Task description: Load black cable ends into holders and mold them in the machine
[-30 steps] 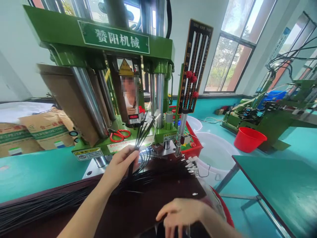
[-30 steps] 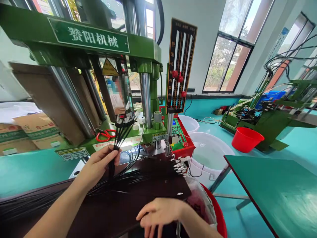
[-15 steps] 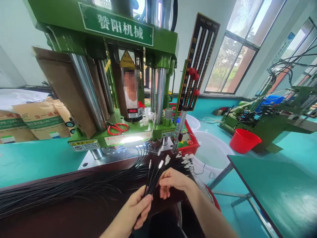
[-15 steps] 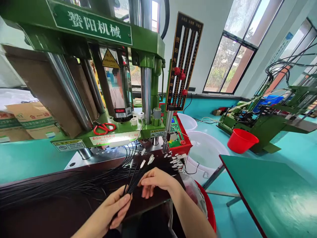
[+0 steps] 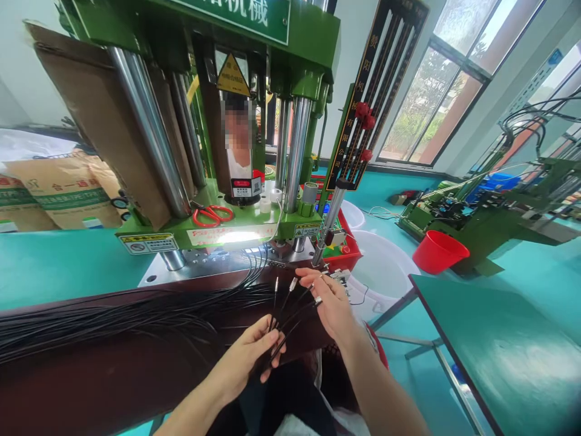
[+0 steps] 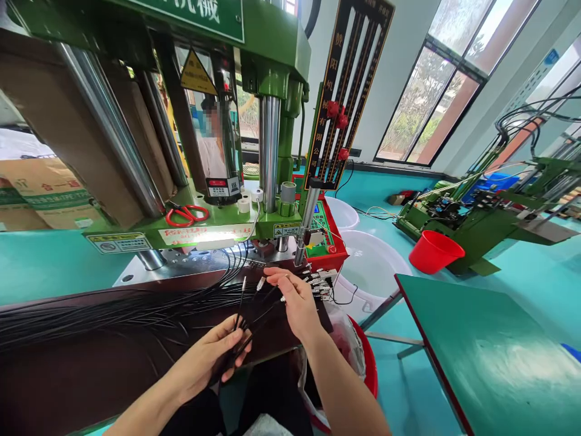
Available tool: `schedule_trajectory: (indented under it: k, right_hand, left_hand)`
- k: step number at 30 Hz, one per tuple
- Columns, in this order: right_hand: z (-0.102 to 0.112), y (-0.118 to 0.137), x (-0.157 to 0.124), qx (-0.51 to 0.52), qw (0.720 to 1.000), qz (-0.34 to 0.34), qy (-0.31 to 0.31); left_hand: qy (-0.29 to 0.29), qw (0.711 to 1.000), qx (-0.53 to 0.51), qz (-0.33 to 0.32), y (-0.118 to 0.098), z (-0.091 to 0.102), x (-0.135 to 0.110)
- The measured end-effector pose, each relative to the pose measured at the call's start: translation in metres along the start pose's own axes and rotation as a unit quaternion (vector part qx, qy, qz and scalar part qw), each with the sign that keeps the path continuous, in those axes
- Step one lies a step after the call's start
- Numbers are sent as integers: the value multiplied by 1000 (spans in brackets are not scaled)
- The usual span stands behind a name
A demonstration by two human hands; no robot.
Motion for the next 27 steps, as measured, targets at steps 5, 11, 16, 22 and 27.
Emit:
schedule_trajectory:
  k: [5, 11, 16, 22, 27]
  right_hand:
    - [3, -8, -7, 106, 992, -48, -48]
    - [-13, -18, -10, 147, 985, -92, -20]
    - [-13, -16, -4, 169, 981, -97, 20]
    - [-10, 8, 20, -5, 980, -45, 194]
    - [-8, 6, 22, -193, 940, -63, 274]
  left_hand:
    - [-88, 988, 86, -93, -10, -1, 6]
    - [30, 996, 89, 2, -8, -17, 11]
    - [64, 997, -4, 38, -10, -17, -1]
    - [51, 992, 115, 15, -17, -24, 2]
    - [18, 992, 115, -48, -21, -32, 12]
Point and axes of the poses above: each hand's wrist, its own x-axis towards the middle knuckle, its own z-axis out of the back of the hand, y = z × x, the point moved 1 cm from there along x, towards the middle knuckle, and after that the axes turned 5 degrees about y, right-handed, at the moved point
